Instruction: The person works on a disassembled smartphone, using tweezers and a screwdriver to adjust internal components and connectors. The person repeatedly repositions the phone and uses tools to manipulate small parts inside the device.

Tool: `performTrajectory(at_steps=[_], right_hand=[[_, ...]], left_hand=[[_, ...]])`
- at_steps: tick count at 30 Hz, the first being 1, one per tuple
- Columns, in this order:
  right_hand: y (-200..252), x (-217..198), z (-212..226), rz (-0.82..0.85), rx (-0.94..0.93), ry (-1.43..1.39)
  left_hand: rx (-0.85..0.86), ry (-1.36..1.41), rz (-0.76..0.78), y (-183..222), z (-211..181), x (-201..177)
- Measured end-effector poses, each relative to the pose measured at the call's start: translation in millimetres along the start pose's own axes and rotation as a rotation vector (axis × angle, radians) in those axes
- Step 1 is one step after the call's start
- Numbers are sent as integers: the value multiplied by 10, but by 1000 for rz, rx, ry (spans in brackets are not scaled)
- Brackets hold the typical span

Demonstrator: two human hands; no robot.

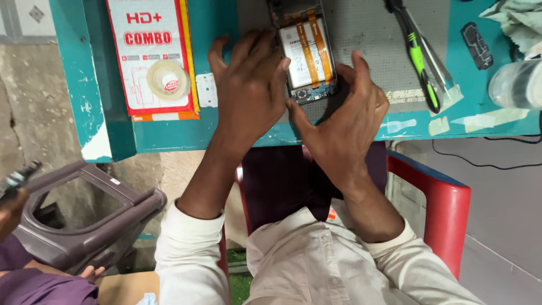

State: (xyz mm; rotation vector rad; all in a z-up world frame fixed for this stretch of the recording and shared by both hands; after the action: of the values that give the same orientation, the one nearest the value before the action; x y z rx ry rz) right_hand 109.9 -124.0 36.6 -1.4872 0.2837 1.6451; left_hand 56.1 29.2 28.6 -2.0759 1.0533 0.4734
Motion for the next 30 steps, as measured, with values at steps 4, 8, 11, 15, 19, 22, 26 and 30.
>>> performTrajectory(at_steps=[4, 8, 11, 15, 19, 22, 26, 30], right_hand=[[-29, -60, -207, 32, 104, -407], [-60, -88, -460, 147, 204, -604], [-76, -123, -403, 149, 109, -603], [-22, -147, -173, 119, -97, -535], [-145, -192, -231, 122, -241, -639], [-248, -155, -432, 256, -159, -921], [-284, 95, -700, 561, 69, -1241], [-249, 358, -773, 723, 144, -1396]], left_hand=[[-80, 193, -80, 76, -190, -139], [-502, 1120, -198, 289, -191, 48], [-830, 1673, -165, 369, -108, 376], [-928, 1701, -276, 378, 17, 680], [-631, 1560, -305, 369, -99, 540], [-558, 1544, -320, 370, -158, 488], [-565, 1571, -313, 385, -175, 550], [-556, 1409, -282, 526, -118, 578]])
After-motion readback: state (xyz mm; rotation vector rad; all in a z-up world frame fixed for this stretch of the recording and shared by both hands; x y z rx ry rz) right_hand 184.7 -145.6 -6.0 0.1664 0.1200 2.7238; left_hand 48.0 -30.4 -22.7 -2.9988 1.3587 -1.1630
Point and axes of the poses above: each hand's wrist, its own y-axis away from the middle knuckle, its own x-axis out of the palm, z = x × y, the point moved 7 cm from there along -y, towards the middle knuckle, and after that the axes turned 13 degrees about y, right-handed, at the moved point
